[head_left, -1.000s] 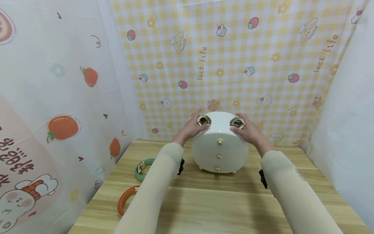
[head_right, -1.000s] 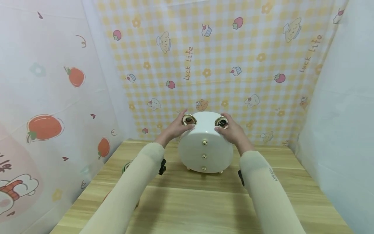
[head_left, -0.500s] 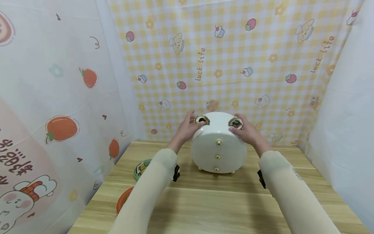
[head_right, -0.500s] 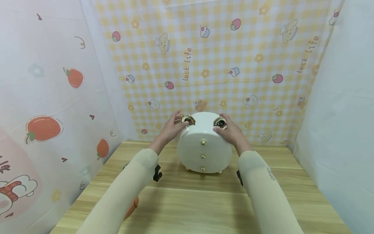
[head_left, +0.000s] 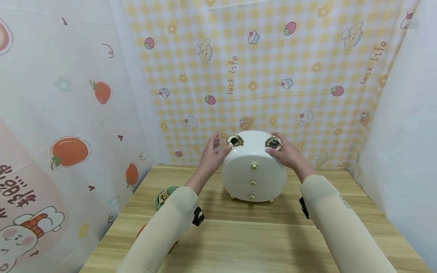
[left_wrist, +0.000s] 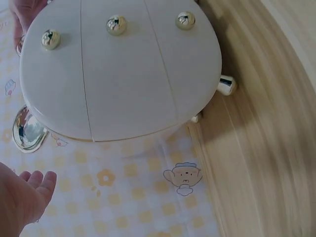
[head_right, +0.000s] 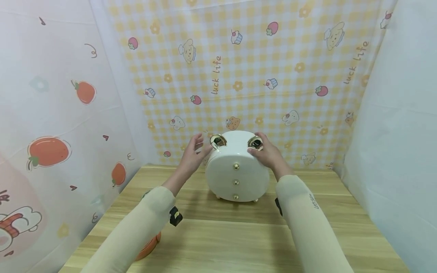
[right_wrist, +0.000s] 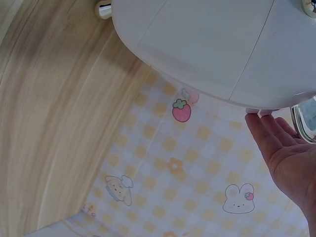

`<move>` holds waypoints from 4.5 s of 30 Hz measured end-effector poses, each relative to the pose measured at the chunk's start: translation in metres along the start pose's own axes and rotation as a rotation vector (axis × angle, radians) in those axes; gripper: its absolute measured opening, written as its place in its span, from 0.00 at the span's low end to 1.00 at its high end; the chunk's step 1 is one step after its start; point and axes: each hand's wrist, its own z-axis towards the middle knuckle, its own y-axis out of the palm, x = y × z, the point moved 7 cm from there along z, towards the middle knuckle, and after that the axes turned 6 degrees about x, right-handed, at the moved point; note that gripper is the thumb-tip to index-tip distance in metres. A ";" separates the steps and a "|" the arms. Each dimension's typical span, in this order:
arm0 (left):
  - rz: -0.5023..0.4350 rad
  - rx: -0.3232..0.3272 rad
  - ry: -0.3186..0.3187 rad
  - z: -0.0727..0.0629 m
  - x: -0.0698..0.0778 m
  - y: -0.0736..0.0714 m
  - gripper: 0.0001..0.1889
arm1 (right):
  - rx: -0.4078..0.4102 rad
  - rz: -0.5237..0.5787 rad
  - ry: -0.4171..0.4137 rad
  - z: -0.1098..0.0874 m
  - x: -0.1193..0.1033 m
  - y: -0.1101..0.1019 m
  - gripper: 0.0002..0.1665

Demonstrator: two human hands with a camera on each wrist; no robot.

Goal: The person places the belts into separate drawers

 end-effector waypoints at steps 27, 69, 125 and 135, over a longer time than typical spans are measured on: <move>-0.157 -0.004 -0.039 -0.063 -0.036 0.017 0.37 | -0.002 0.009 -0.002 -0.002 0.000 -0.003 0.45; -0.205 0.490 -0.088 -0.112 -0.077 0.127 0.21 | -0.004 0.022 -0.005 0.001 0.002 -0.001 0.44; -0.186 0.640 -0.071 -0.112 -0.075 0.129 0.12 | 0.004 -0.005 0.003 0.002 0.000 0.000 0.43; -0.270 0.605 -0.107 -0.121 -0.072 0.129 0.12 | 0.009 -0.013 0.000 0.001 0.002 -0.005 0.44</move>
